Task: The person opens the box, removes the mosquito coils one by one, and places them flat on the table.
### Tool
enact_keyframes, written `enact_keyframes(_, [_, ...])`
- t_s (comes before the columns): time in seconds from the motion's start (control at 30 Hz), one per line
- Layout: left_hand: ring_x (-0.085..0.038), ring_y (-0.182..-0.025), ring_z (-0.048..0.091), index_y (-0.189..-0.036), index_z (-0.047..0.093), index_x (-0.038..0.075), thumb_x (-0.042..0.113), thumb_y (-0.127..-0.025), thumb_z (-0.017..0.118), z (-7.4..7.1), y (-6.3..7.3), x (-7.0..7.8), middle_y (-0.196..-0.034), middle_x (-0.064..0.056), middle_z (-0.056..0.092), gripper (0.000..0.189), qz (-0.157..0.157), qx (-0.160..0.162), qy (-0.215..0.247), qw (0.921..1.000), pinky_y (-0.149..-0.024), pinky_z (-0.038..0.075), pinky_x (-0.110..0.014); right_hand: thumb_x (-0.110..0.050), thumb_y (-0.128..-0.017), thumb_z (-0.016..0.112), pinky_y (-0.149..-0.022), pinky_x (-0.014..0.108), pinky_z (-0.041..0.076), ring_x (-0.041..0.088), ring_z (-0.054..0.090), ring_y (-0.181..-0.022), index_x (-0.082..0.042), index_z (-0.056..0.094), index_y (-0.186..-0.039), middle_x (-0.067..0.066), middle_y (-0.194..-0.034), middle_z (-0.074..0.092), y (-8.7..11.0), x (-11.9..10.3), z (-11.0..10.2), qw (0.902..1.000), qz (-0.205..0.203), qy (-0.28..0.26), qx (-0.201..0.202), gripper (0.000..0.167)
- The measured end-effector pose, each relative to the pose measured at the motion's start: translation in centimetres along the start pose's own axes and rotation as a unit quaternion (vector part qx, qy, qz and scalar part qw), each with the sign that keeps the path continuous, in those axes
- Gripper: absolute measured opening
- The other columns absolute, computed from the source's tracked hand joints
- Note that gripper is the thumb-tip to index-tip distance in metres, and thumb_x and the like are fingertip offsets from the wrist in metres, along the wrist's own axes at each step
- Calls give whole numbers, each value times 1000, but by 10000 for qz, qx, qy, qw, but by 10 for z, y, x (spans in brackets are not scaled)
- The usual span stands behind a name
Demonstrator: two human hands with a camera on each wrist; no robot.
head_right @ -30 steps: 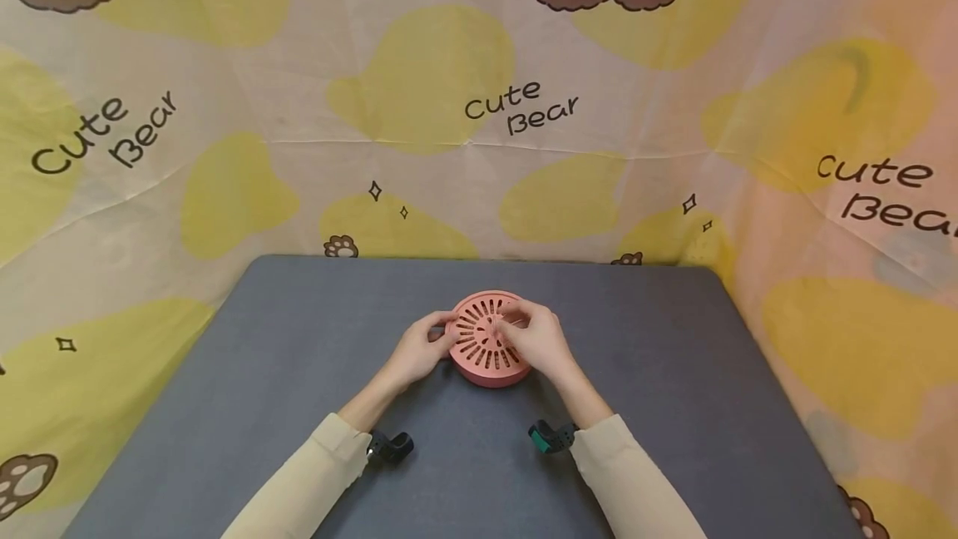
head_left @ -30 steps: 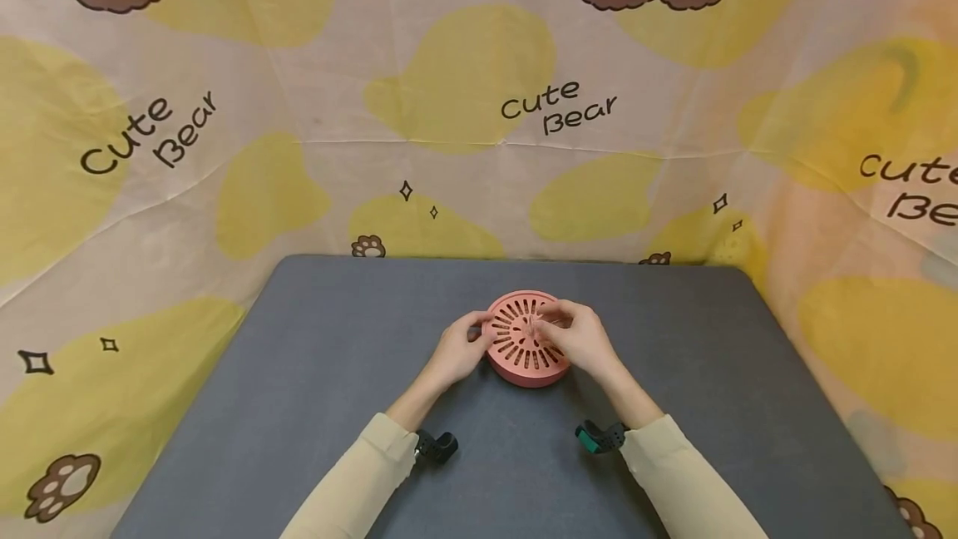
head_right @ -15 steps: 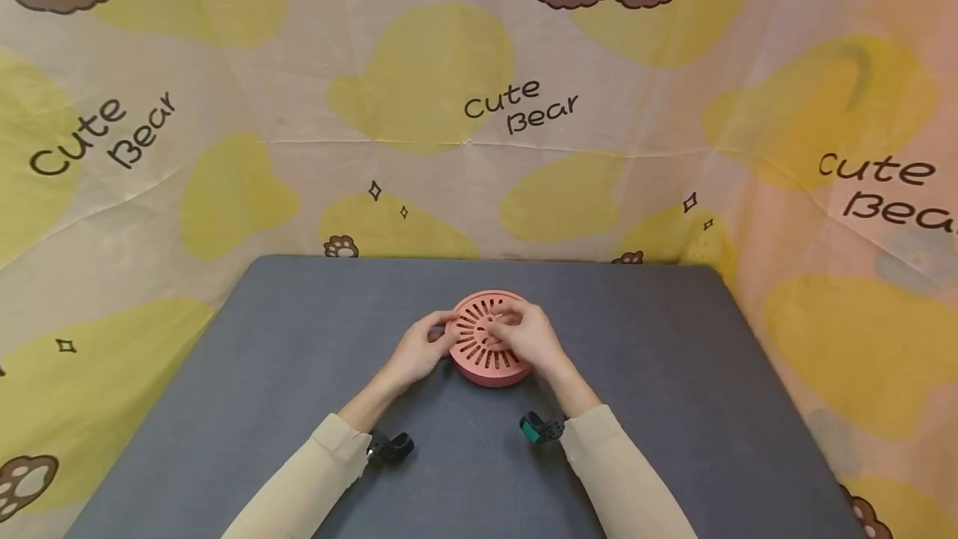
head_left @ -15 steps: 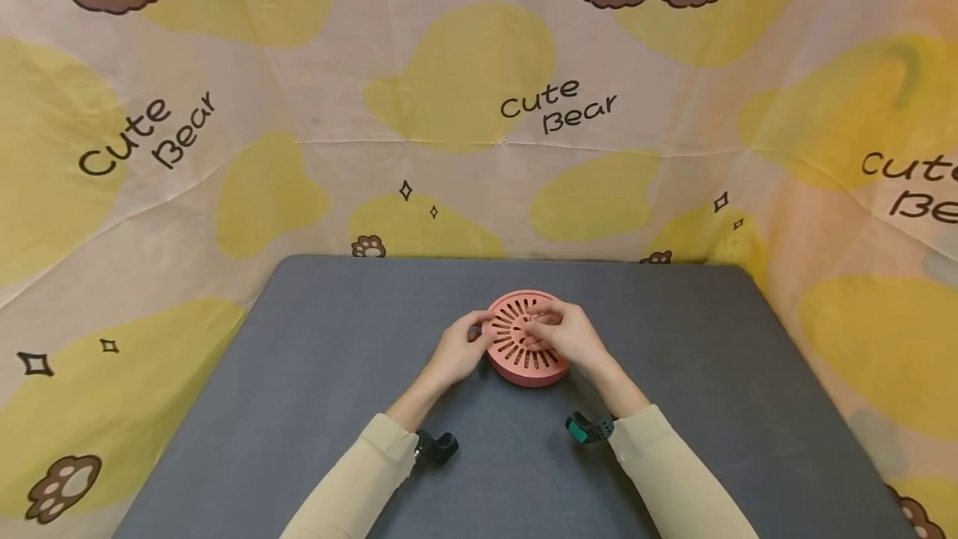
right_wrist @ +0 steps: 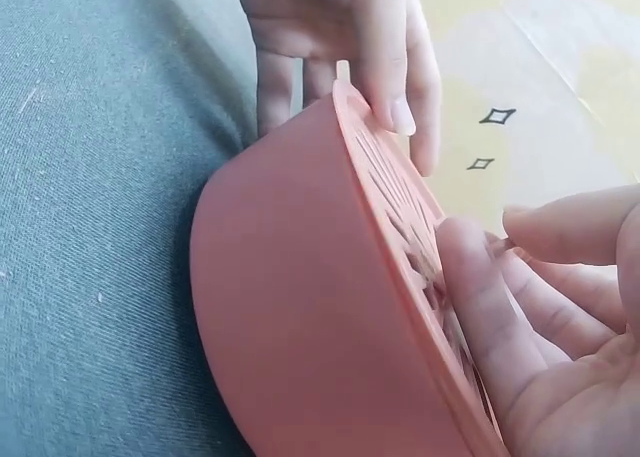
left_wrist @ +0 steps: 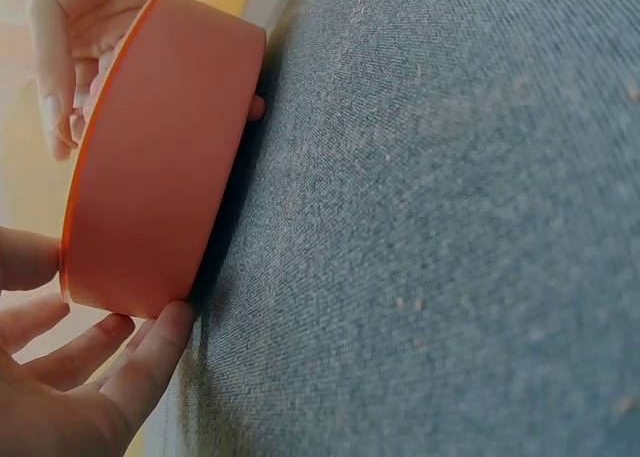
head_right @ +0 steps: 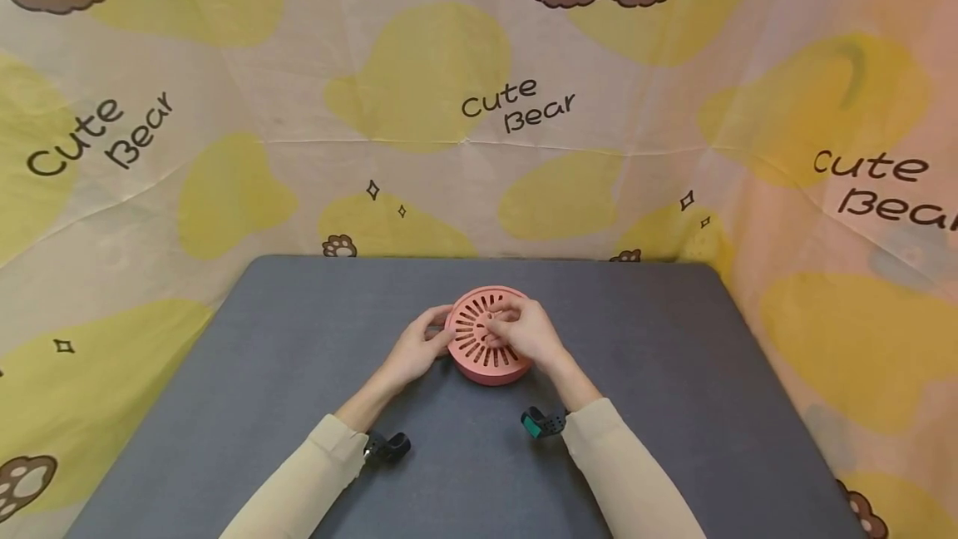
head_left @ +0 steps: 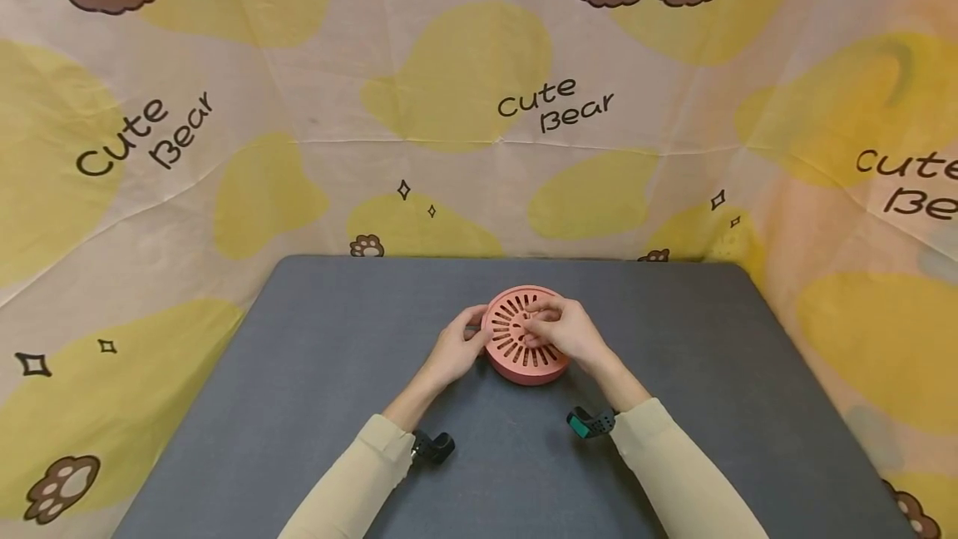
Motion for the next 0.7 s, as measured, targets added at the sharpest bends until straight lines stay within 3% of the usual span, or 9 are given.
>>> enact_keyframes(0.27, [-24, -112, 66, -145, 54, 14, 24, -105, 59, -1, 2, -1, -133, -13, 60, 41, 75, -147, 377, 9992, -83, 58, -36, -5, -97, 68, -72, 39, 61, 26, 74, -78, 7, 62, -126, 21, -101, 71, 4, -5, -11, 9999, -18, 148, 51, 31])
enact_keyframes(0.7, [-29, -117, 63, -141, 60, 13, 21, -103, 63, -1, 2, -1, -133, -11, 61, 39, 336, -41, -94, 9994, -84, 57, -38, -8, -99, 67, -73, 40, 61, 28, 75, -79, 9, 58, -131, 26, -106, 70, 15, -6, -46, 9993, -185, 269, 179, 37])
Point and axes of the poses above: each hand's wrist, its own y-axis away from the middle knuckle, its own z-axis out of the palm, x = y × z, the point moved 5 cm from there along -y, towards the middle knuckle
